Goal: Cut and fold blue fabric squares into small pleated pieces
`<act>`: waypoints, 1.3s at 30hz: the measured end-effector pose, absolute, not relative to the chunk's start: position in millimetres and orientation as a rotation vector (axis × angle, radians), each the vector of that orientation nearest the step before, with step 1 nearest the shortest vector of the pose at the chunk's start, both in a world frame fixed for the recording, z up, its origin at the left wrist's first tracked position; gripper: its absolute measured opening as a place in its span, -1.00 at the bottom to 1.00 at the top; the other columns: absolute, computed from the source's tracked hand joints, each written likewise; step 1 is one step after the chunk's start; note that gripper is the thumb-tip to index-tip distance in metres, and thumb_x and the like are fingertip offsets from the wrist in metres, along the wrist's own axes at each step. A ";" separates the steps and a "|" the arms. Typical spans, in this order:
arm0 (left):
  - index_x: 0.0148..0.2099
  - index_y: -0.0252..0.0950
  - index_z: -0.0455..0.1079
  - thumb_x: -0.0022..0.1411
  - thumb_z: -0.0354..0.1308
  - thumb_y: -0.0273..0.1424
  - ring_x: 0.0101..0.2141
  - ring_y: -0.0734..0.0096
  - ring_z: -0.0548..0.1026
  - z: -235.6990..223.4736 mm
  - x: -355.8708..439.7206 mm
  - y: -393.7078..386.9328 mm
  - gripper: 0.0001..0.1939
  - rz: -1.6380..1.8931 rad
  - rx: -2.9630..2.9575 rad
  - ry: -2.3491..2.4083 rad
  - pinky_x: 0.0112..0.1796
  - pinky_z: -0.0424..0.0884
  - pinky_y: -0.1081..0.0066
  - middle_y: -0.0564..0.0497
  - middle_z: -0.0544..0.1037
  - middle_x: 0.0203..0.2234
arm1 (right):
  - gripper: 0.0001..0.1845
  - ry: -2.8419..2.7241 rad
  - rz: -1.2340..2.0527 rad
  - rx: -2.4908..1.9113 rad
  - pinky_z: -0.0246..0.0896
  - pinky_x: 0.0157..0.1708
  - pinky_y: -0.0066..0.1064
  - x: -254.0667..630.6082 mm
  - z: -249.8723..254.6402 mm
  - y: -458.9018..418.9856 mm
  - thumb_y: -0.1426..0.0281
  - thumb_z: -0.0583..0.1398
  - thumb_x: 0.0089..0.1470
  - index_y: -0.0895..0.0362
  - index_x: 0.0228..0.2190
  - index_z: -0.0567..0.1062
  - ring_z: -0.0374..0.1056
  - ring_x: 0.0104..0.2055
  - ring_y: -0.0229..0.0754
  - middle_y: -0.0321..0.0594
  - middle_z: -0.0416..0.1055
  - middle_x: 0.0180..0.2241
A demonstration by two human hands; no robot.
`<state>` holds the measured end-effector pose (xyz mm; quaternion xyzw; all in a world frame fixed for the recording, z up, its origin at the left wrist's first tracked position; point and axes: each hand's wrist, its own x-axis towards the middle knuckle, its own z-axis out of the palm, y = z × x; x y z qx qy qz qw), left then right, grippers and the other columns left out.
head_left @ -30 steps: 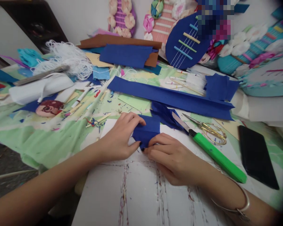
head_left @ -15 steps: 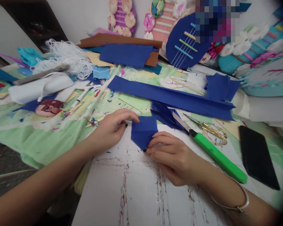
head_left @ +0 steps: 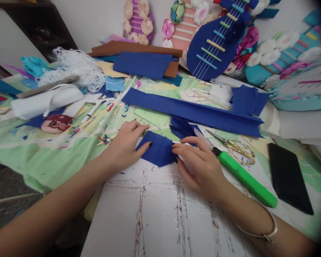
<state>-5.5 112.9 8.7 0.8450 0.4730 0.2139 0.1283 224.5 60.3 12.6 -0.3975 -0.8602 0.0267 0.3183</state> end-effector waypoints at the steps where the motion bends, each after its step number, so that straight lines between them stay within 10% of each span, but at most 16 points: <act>1: 0.07 -0.36 0.31 0.22 0.09 -0.36 -0.07 0.13 0.34 8.1 -5.6 113.5 -0.62 0.619 2.438 1.403 -0.03 0.29 0.13 -0.14 0.43 -0.16 | -0.73 -2.245 0.048 -1.120 0.29 -0.07 -0.07 223.7 12.5 60.4 0.56 0.14 0.03 0.21 -0.17 0.45 0.28 -0.08 0.03 -0.06 0.51 -0.20; 14: -0.10 -0.30 0.42 0.15 0.15 -0.53 -0.27 0.40 0.48 21.0 2.4 105.9 -0.77 1.136 1.814 1.116 -0.19 0.43 0.38 -0.02 0.51 -0.27 | -0.38 -2.069 0.730 -1.242 0.25 -0.08 -0.13 222.7 10.5 62.2 0.37 0.23 0.04 0.11 0.12 0.18 0.33 -0.03 -0.02 -0.05 0.44 -0.09; 20: -0.22 -0.33 0.44 0.08 0.20 -0.59 -0.31 0.41 0.53 24.5 7.0 102.6 -0.82 1.173 1.553 0.995 -0.26 0.50 0.42 -0.03 0.55 -0.31 | -0.94 -1.836 0.869 -1.142 0.28 -0.20 -0.26 223.1 12.1 63.6 0.47 0.17 0.08 0.08 -0.38 0.45 0.39 -0.25 -0.18 -0.23 0.46 -0.36; 25: -0.29 -0.33 0.44 0.07 0.22 -0.60 -0.32 0.39 0.56 23.9 6.7 102.1 -0.87 1.232 1.517 0.928 -0.28 0.52 0.43 -0.01 0.55 -0.37 | -0.91 -1.688 0.975 -1.055 0.25 -0.05 -0.18 225.2 15.9 58.5 0.41 0.08 0.18 0.06 -0.24 0.35 0.37 -0.09 -0.15 -0.19 0.45 -0.19; 30: -0.28 -0.33 0.38 0.08 0.23 -0.56 -0.34 0.36 0.56 23.3 10.6 100.6 -0.87 1.230 1.407 0.956 -0.31 0.53 0.39 0.00 0.52 -0.38 | -0.42 -2.112 0.930 -1.018 0.22 -0.03 -0.14 221.1 21.5 55.4 0.20 0.34 -0.11 0.10 -0.05 0.36 0.30 -0.03 -0.01 -0.07 0.41 -0.07; 39: -0.21 -0.30 0.30 0.10 0.15 -0.56 -0.36 0.53 0.46 14.1 16.1 100.0 -0.81 1.264 1.523 1.000 -0.40 0.43 0.55 0.04 0.39 -0.32 | -0.67 -2.153 0.810 -0.967 0.22 -0.15 -0.21 216.2 20.9 57.6 0.21 0.30 -0.04 0.15 -0.27 0.48 0.32 -0.22 -0.10 -0.16 0.47 -0.35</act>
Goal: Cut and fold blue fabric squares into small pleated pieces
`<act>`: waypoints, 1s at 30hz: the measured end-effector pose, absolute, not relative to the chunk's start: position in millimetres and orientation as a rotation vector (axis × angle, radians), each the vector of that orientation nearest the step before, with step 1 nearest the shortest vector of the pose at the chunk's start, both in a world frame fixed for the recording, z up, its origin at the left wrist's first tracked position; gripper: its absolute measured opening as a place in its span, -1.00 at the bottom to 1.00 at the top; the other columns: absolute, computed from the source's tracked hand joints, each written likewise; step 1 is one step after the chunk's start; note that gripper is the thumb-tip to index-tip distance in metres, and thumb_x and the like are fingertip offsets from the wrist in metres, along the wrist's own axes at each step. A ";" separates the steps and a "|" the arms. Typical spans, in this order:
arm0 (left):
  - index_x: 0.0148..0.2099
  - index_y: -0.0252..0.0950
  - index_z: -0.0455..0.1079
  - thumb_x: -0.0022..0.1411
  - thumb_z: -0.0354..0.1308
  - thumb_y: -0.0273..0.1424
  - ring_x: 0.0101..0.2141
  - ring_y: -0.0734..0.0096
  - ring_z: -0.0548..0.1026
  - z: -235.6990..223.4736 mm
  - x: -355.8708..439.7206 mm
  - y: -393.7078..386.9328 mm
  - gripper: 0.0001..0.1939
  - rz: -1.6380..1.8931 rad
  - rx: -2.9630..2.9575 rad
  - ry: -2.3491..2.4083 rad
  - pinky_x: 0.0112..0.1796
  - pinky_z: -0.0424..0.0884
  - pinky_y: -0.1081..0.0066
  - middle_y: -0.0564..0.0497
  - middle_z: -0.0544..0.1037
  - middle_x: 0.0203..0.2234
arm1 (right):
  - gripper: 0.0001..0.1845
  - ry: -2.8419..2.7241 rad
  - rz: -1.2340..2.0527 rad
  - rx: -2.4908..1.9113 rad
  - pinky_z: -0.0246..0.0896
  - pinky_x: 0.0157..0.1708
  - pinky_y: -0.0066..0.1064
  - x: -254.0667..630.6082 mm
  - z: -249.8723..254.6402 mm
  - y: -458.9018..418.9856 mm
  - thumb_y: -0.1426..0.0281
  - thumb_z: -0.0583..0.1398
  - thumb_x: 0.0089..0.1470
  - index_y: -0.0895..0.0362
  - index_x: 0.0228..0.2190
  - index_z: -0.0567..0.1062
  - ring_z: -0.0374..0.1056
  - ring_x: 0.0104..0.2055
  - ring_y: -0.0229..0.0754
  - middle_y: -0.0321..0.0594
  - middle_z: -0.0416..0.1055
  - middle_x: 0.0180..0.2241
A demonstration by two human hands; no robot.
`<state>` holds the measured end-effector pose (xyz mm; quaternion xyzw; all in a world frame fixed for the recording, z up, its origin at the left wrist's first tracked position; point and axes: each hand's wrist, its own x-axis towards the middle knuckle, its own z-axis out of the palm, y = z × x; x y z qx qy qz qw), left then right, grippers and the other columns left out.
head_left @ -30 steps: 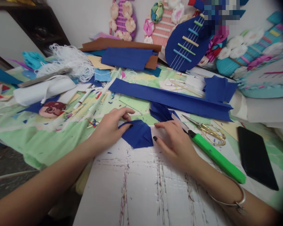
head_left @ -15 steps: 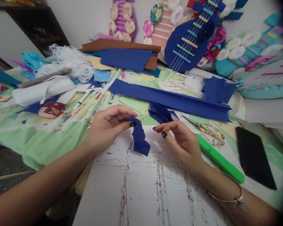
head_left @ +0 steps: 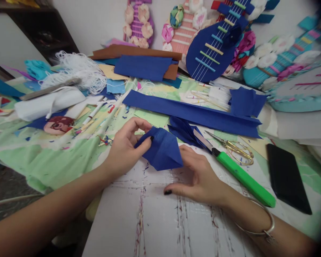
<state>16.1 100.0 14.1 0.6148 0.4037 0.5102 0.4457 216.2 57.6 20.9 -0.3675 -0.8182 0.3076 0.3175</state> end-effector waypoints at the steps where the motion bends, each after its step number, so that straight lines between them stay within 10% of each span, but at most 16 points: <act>1: -0.21 -0.30 0.29 0.10 0.15 -0.56 -0.37 0.54 0.44 13.7 16.5 100.3 -0.81 1.254 1.530 0.998 -0.40 0.42 0.56 0.05 0.38 -0.33 | -0.74 -2.129 0.797 -0.987 0.22 -0.19 -0.22 216.3 20.0 57.8 0.24 0.28 -0.01 0.14 -0.31 0.49 0.32 -0.26 -0.12 -0.19 0.46 -0.40; 10: -0.23 -0.28 0.25 0.09 0.17 -0.54 -0.42 0.54 0.43 20.4 17.2 99.1 -0.80 1.141 1.393 0.993 -0.43 0.41 0.54 0.06 0.38 -0.36 | -0.79 -1.692 0.932 -1.255 0.11 -0.52 -0.44 221.4 11.7 60.8 0.32 0.12 0.16 0.13 -0.47 0.40 0.23 -0.51 -0.32 -0.32 0.32 -0.55; 15: -0.22 -0.30 0.25 0.07 0.17 -0.51 -0.34 0.47 0.45 19.3 16.6 99.6 -0.79 1.100 1.424 0.972 -0.37 0.45 0.48 0.04 0.40 -0.35 | -0.79 -1.456 1.318 -1.228 0.17 -0.67 -0.48 222.3 9.2 59.7 0.19 0.02 0.23 0.06 -0.22 0.26 0.31 -0.66 -0.30 -0.43 0.30 -0.67; 20: -0.25 -0.31 0.28 0.04 0.17 -0.54 -0.31 0.45 0.43 18.1 15.0 100.2 -0.81 1.138 1.488 1.049 -0.36 0.44 0.48 0.04 0.41 -0.37 | -0.53 -1.398 1.479 -1.154 0.35 -0.56 -0.41 220.7 10.2 63.8 0.32 0.28 -0.01 0.05 -0.10 0.19 0.41 -0.54 -0.24 -0.35 0.45 -0.49; 30: -0.04 -0.25 0.22 0.02 0.11 -0.54 -0.56 0.53 0.39 20.2 6.9 93.4 -0.60 0.958 1.629 1.020 -0.57 0.30 0.56 0.11 0.45 -0.49 | -0.72 -1.219 1.298 -1.209 0.23 -0.66 -0.50 223.8 13.9 72.8 0.36 0.21 0.05 0.09 -0.19 0.27 0.33 -0.60 -0.33 -0.40 0.36 -0.53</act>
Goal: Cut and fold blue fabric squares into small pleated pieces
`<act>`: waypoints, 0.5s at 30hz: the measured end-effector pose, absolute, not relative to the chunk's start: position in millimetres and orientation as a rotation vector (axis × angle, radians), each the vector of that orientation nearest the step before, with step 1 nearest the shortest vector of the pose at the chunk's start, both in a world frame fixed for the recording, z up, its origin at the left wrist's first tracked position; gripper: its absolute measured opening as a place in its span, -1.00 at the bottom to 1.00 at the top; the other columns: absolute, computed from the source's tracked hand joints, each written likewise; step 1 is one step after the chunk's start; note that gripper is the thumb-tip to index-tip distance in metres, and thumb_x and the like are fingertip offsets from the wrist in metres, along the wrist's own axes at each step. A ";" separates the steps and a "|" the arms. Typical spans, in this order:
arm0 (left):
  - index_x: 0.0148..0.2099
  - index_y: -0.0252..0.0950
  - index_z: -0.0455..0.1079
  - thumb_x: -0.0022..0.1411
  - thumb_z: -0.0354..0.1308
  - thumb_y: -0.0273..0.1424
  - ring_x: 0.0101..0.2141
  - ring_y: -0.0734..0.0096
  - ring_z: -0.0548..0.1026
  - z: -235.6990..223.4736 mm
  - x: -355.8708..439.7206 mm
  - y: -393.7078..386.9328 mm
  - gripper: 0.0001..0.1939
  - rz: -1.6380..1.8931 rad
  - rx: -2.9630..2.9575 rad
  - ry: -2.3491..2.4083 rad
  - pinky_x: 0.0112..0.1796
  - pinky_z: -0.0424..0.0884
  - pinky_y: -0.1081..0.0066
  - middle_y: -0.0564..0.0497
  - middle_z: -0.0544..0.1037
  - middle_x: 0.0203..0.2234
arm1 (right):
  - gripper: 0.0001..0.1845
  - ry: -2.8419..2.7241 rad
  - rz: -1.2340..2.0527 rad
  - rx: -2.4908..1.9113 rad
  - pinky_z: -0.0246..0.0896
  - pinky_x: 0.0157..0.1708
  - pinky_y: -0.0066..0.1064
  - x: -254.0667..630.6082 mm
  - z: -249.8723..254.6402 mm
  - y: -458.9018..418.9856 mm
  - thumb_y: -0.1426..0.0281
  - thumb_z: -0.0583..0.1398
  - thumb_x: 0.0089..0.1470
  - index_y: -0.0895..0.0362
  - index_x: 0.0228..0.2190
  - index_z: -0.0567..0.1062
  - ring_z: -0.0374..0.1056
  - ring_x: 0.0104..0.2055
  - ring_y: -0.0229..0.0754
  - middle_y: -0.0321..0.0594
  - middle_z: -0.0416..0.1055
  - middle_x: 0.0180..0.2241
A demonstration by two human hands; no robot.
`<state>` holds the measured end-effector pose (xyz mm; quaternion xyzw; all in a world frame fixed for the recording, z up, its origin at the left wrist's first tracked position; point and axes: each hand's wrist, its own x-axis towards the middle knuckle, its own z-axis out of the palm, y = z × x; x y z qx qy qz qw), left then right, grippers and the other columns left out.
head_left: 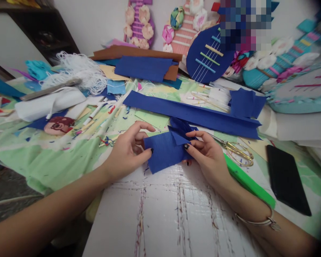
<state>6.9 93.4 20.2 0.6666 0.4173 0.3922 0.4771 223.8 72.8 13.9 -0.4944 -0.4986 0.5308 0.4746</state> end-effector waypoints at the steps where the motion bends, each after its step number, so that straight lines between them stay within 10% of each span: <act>1: -0.01 -0.24 0.23 0.02 0.11 -0.55 -0.58 0.53 0.38 20.1 6.1 92.8 -0.56 0.951 1.701 1.036 -0.57 0.29 0.56 0.12 0.44 -0.52 | -0.73 -1.215 1.286 -1.209 0.24 -0.65 -0.49 224.1 13.7 73.0 0.36 0.20 0.06 0.09 -0.19 0.27 0.33 -0.60 -0.33 -0.39 0.36 -0.52; 8: -0.33 -0.24 0.50 0.03 0.05 -0.52 -0.61 0.52 0.37 20.3 3.9 93.0 -0.79 0.877 2.196 0.973 -0.58 0.26 0.53 0.07 0.49 -0.58 | -0.81 -1.253 1.235 -1.113 0.41 -0.36 -0.31 229.9 7.4 74.6 0.33 0.10 0.17 0.08 -0.16 0.28 0.47 -0.35 -0.21 -0.20 0.46 -0.29; 15: -0.21 -0.26 0.53 0.01 0.07 -0.56 -0.69 0.59 0.23 24.6 3.3 92.5 -0.70 0.679 2.211 0.811 -0.62 0.22 0.56 0.09 0.47 -0.61 | -0.85 -1.379 1.211 -1.047 0.35 -0.06 -0.16 235.6 2.7 74.8 0.45 0.12 0.13 0.10 -0.21 0.40 0.43 -0.10 -0.14 -0.15 0.46 -0.14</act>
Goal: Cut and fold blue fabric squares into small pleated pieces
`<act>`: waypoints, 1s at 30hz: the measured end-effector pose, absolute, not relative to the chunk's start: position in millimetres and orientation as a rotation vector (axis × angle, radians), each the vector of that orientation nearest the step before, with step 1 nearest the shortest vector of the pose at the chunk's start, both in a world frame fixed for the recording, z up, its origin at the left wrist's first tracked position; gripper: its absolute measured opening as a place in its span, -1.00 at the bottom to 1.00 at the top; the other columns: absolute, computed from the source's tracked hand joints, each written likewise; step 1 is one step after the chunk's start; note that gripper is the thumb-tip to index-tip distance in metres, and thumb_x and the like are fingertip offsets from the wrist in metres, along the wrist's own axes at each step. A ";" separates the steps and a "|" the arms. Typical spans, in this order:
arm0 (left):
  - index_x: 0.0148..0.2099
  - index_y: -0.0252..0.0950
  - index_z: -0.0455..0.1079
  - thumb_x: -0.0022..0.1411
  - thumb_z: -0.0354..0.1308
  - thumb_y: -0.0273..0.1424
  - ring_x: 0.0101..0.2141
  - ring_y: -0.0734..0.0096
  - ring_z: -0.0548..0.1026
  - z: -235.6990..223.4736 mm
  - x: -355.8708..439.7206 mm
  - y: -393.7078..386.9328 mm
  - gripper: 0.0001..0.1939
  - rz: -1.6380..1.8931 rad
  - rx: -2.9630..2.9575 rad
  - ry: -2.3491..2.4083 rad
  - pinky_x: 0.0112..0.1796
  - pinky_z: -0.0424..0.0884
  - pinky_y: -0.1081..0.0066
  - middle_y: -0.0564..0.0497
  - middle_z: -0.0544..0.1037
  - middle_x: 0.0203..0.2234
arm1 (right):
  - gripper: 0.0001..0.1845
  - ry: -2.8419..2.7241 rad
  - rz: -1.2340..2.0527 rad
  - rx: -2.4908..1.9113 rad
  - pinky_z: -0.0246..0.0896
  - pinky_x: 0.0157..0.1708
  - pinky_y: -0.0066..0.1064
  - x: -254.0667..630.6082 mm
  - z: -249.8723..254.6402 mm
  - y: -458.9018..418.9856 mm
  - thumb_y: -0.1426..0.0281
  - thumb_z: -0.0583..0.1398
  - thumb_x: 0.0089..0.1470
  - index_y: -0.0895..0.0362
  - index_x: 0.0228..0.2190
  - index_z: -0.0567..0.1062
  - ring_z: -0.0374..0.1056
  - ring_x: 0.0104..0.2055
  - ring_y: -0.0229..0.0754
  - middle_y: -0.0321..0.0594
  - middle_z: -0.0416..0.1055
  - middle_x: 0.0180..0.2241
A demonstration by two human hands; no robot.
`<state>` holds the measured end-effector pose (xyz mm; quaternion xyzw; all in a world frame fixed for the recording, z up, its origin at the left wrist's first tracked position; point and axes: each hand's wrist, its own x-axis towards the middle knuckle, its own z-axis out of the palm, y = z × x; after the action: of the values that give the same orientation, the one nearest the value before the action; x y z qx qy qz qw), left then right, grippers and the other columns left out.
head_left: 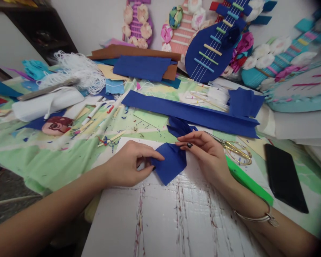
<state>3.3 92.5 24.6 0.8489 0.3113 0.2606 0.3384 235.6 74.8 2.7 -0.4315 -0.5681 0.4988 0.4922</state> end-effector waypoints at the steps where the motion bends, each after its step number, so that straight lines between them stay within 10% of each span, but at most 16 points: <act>1: -0.20 -0.26 0.53 0.02 0.07 -0.56 -0.68 0.58 0.23 24.9 3.0 92.5 -0.69 0.669 2.234 0.801 -0.61 0.22 0.55 0.08 0.47 -0.60 | -0.84 -1.376 1.193 -1.049 0.33 -0.02 -0.14 236.0 2.3 75.0 0.47 0.13 0.12 0.10 -0.22 0.42 0.42 -0.09 -0.14 -0.15 0.46 -0.14; 17: -0.37 -0.27 0.45 0.16 0.14 -0.49 -0.49 0.54 0.33 10.8 4.4 93.2 -0.92 0.928 2.444 0.892 -0.44 0.30 0.46 -0.04 0.37 -0.25 | -0.73 -2.269 0.471 -0.948 0.24 -0.12 -0.12 224.6 14.8 64.2 0.45 0.24 0.00 0.12 -0.19 0.46 0.25 -0.13 -0.04 -0.08 0.40 -0.17; 30: -0.35 -0.27 0.44 0.12 0.12 -0.58 -0.43 0.51 0.44 19.4 -6.1 101.9 -0.87 0.541 2.269 0.701 -0.39 0.32 0.52 0.08 0.52 -0.44 | -0.80 -2.259 0.620 -0.944 0.25 -0.26 -0.23 229.3 14.5 68.8 0.60 0.10 -0.10 0.09 -0.42 0.39 0.30 -0.28 -0.13 -0.20 0.42 -0.41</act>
<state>-6.1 101.9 19.4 0.8741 0.2702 0.2085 0.3455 229.3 68.8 14.5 -0.3562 -0.8524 0.2340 0.3030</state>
